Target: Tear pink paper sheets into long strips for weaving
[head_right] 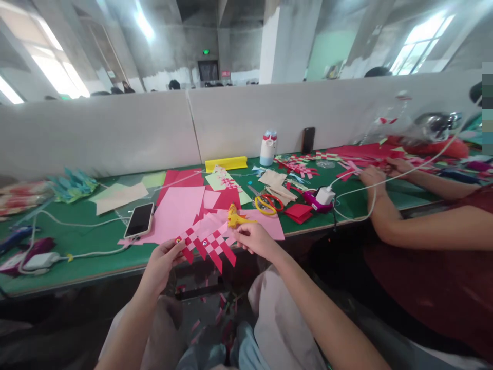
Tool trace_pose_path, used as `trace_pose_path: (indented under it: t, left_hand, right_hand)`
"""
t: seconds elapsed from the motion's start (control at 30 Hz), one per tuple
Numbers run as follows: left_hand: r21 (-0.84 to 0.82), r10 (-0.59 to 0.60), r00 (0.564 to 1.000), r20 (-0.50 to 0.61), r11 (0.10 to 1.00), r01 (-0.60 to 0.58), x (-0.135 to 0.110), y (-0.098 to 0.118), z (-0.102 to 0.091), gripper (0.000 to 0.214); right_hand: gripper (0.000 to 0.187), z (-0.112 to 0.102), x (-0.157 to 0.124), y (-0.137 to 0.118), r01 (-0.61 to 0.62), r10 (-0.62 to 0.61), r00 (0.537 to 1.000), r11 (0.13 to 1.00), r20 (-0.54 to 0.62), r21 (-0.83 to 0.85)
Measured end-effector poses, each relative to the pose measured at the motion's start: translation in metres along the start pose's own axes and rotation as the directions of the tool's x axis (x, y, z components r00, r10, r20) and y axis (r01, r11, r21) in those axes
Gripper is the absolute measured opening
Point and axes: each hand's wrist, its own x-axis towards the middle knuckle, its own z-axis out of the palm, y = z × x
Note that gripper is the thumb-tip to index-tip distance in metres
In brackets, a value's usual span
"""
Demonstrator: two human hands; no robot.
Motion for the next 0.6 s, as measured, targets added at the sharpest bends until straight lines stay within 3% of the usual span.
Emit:
trace_pose_path:
  t: [0.13, 0.27, 0.37, 0.6]
  left_hand:
    - [0.127, 0.023, 0.995, 0.095, 0.991, -0.035, 0.037, 0.031, 0.01, 0.032]
    - [0.221, 0.003, 0.986, 0.168, 0.974, -0.041, 0.093, 0.052, 0.019, 0.029]
    - [0.3, -0.021, 0.981, 0.191, 0.953, -0.038, 0.141, 0.061, 0.028, 0.023]
    - [0.404, -0.051, 0.987, 0.149, 0.915, -0.014, 0.25, 0.068, 0.053, 0.036]
  right_hand:
    - [0.031, -0.014, 0.031, -0.004, -0.001, 0.001, 0.999, 1.0, -0.033, 0.02]
    - [0.028, -0.031, 0.075, -0.002, -0.012, 0.01, 0.996, 1.0, -0.089, -0.02]
    - [0.027, -0.047, 0.112, -0.003, -0.028, 0.018, 0.993, 0.995, -0.116, -0.091]
    - [0.026, -0.076, 0.198, 0.0, -0.15, 0.108, 0.985, 0.923, -0.137, -0.353]
